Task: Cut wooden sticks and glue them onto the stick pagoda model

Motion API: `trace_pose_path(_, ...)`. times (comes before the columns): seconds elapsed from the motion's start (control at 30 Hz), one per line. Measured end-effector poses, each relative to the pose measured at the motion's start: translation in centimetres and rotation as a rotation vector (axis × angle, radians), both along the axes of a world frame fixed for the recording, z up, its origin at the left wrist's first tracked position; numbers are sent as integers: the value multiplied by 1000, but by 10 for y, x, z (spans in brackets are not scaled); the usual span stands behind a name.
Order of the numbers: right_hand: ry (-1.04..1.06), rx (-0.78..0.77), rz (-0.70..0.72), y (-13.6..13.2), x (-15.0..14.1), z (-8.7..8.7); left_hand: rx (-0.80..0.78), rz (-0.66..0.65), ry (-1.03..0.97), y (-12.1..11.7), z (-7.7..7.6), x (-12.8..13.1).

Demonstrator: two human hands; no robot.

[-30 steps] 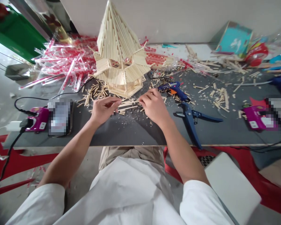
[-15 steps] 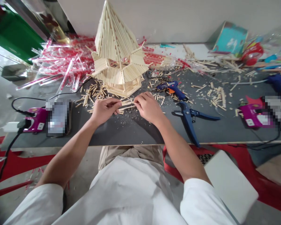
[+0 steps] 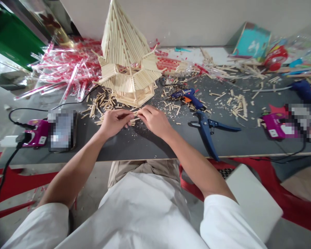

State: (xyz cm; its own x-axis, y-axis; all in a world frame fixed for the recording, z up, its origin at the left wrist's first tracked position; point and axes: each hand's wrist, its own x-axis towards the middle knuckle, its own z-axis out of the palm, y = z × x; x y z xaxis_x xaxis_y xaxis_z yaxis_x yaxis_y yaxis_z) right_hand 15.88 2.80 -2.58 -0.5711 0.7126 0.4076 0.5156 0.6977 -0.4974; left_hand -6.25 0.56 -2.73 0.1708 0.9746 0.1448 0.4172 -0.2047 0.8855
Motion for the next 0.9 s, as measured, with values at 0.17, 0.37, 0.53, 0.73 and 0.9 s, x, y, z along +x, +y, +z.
trace_pose_path(0.17,19,-29,-10,1,1,-2,11,-7,-12,0,0,0)
trace_pose_path(0.37,70,-28,18,1,0,-4,4,-11,9,0,-2,1)
trace_pose_path(0.53,185,-54,0,4,-1,-3,-71,-7,-41,1,-6,1)
trace_pose_path(0.73,269,-125,-40,5,-1,-3,-85,-8,-57,0,-5,3)
trace_pose_path(0.9,265,-156,-37,6,0,-3,-89,-16,-54,0,-4,4)
